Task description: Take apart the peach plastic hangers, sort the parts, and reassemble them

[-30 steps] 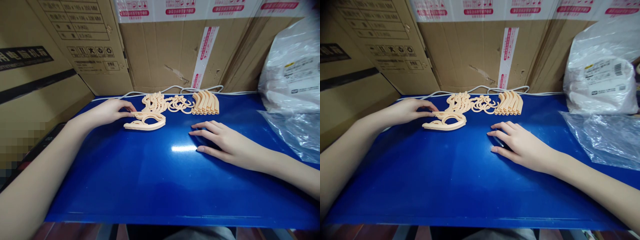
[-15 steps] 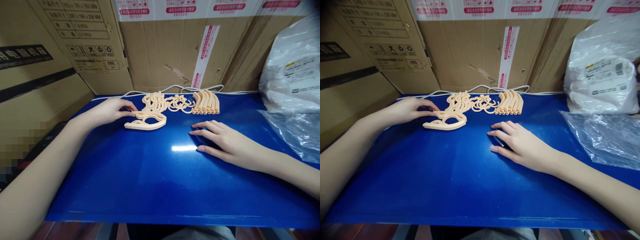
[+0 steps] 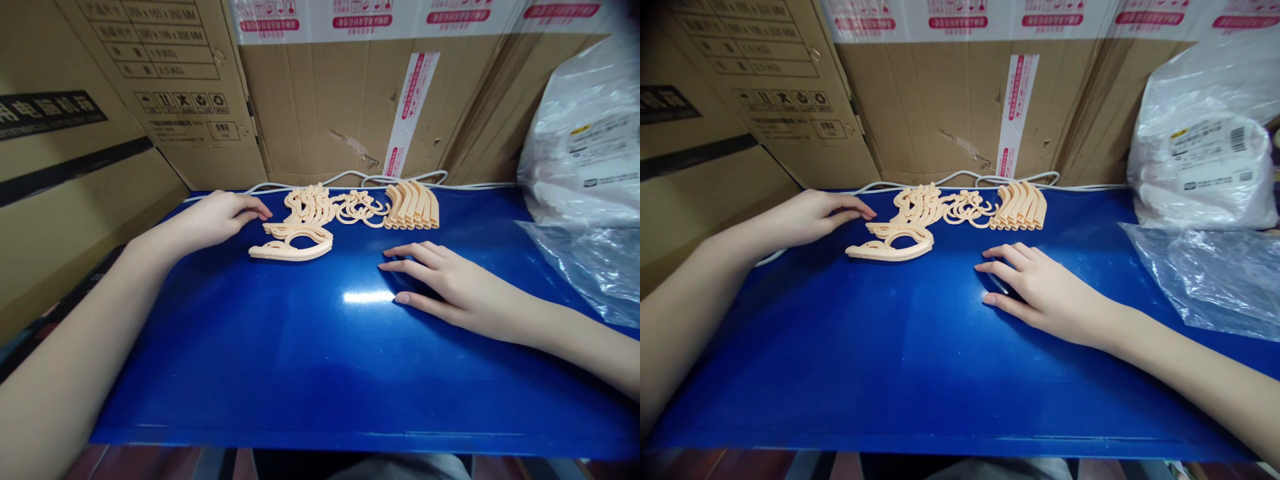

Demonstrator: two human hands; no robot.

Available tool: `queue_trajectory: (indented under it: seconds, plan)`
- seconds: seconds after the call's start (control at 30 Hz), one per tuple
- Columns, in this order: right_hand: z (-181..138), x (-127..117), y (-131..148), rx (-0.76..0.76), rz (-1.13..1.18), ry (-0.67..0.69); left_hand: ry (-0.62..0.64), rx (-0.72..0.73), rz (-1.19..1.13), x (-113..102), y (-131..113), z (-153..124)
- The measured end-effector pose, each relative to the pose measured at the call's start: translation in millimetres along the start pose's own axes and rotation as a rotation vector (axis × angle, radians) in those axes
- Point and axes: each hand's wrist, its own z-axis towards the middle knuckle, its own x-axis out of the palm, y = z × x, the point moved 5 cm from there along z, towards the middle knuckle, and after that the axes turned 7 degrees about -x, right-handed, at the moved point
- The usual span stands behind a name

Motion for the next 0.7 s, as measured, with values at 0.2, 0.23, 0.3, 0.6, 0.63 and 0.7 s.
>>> queue_trajectory:
  seconds: [0.2, 0.23, 0.3, 0.6, 0.63, 0.7]
  plan:
    - [1, -1, 0, 0.007, 0.018, 0.001, -0.035, 0.033, -0.05, -12, -20, -9]
    - [1, -1, 0, 0.006, 0.018, 0.0, -0.01, 0.023, -0.07, -13, -22, -10]
    - [1, -1, 0, 0.006, 0.021, -0.005, 0.085, -0.001, -0.091, -12, -23, -14]
    - [1, -1, 1, -0.004, 0.004, 0.008, 0.309, -0.012, 0.084, 4, -2, -19]
    - [1, -1, 1, -0.005, 0.003, 0.008, 0.317, -0.009, 0.085, 5, -2, -19]
    - [1, -1, 2, -0.006, 0.0, 0.006, 0.324, 0.0, 0.091, 6, -3, -19]
